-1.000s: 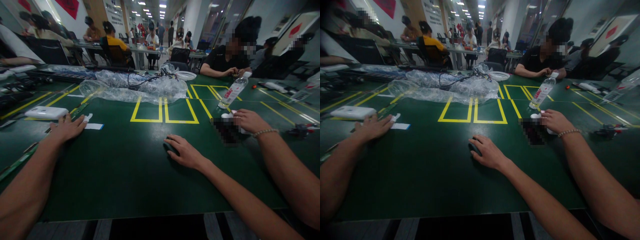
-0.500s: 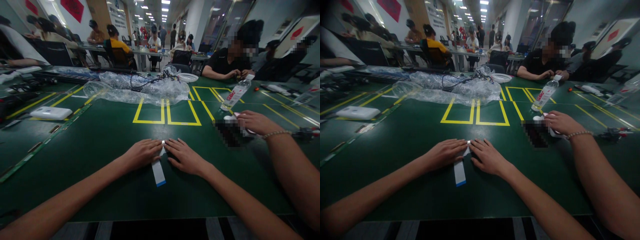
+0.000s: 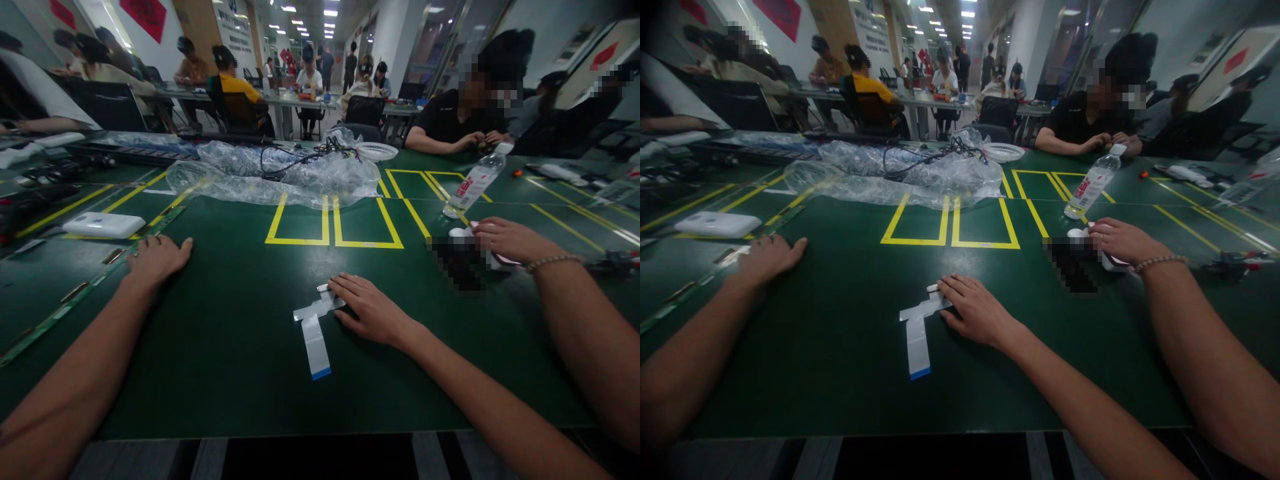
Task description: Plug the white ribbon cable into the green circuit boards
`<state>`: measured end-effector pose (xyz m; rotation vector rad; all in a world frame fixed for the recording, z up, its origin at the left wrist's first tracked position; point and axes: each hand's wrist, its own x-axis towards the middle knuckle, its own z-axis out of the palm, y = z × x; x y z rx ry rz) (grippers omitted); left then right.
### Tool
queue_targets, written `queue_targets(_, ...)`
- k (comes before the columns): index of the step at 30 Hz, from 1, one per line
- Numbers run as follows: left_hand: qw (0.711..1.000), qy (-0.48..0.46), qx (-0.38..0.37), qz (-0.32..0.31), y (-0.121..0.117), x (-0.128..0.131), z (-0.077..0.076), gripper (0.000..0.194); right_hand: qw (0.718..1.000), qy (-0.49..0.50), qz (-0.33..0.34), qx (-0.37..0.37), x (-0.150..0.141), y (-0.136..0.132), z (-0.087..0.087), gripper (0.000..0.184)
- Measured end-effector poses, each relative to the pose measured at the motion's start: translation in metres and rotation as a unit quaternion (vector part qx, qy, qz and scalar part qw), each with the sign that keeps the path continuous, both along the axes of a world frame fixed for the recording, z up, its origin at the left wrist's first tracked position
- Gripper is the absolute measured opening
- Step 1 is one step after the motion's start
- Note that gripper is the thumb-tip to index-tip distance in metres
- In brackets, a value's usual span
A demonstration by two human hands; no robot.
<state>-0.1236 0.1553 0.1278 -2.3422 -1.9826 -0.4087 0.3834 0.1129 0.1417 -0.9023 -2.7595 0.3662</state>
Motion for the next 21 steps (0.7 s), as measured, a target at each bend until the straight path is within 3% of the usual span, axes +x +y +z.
queue_targets(3,0.983,0.032,0.033,0.176,-0.002,0.014,-0.004,0.094,1.0,-0.009,-0.001,0.0,-0.001,0.001,0.0,0.057)
queue_targets(5,0.981,0.048,0.001,0.19,-0.001,0.034,-0.006,0.097,1.0,-0.012,-0.001,0.001,-0.001,0.0,0.001,0.053)
queue_targets(10,0.994,0.062,-0.083,0.037,-0.005,0.122,-0.003,0.079,1.0,-0.027,0.002,0.0,-0.001,-0.002,0.005,0.053)
queue_targets(15,0.974,0.062,-0.101,-0.193,-0.053,0.225,0.007,0.069,1.0,-0.019,-0.002,0.017,-0.002,-0.003,0.006,0.052)
queue_targets(18,0.953,0.052,-0.098,-0.283,-0.082,0.255,0.009,0.067,1.0,-0.008,0.005,0.013,-0.002,-0.003,0.004,0.054)
queue_targets(21,0.947,0.056,-0.082,-0.304,-0.093,0.262,0.009,0.068,1.0,0.001,0.009,-0.001,-0.003,-0.005,0.003,0.056)
